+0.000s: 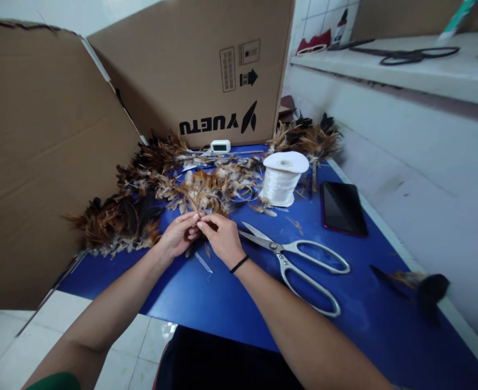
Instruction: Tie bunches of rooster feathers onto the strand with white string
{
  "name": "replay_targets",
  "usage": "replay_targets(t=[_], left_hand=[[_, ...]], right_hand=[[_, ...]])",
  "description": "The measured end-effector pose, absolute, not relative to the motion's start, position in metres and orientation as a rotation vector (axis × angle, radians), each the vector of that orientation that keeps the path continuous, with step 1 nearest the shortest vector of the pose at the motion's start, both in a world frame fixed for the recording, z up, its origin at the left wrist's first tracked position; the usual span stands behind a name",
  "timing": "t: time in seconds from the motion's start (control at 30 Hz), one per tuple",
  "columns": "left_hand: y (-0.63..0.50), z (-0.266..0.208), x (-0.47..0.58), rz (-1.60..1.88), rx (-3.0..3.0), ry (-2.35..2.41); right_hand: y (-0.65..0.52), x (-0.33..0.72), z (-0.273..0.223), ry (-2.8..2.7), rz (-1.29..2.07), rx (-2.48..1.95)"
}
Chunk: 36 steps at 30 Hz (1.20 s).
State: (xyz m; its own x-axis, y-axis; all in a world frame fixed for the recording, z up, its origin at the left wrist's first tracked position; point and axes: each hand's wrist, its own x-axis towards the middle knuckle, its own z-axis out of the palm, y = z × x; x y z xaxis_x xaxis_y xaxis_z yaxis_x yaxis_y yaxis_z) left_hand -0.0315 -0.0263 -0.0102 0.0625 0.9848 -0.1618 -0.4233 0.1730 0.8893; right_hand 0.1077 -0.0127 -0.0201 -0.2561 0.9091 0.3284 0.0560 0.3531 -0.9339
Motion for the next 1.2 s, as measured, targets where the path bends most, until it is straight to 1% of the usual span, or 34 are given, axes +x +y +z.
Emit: replay_targets(t=[0.13,0.37,0.47,0.57,0.67,0.73,0.87,1.07,1.2], left_hand=[[-0.027,-0.011,-0.030,1.239,0.779,0.912],[-0.028,-0.009,-0.030,1.221,0.793,0.884],[-0.028,-0.009,-0.030,1.195,0.797,0.894],[-0.028,-0.009,-0.031,1.177,0.795,0.903],[-0.027,-0.009,-0.032,1.178,0.812,0.932],[-0.028,-0.008,-0.033,1.166,0.861,0.989],[-0.030,-0.004,-0.033,1.119,1.054,1.104],[-0.031,-0.006,-0.031,1.100,1.232,1.133],[-0.030,-0.007,-0.034,1.060,1.208,1.044]], right_hand=[[-0.013,0.109,-0.019,-1.661,0.915,-0.892],[-0.011,0.114,-0.021,-1.804,0.557,-0.850],[-0.010,0.115,-0.021,-1.812,0.502,-0.850],[-0.010,0.115,-0.019,-1.765,0.598,-0.861],[-0.010,0.115,-0.017,-1.680,0.863,-0.876],[-0.009,0.115,-0.016,-1.639,0.978,-0.878],[-0.007,0.117,-0.013,-1.612,1.012,-0.881],[-0.005,0.120,-0.009,-1.576,1.095,-0.891],[-0.004,0.120,-0.005,-1.389,1.303,-0.920]])
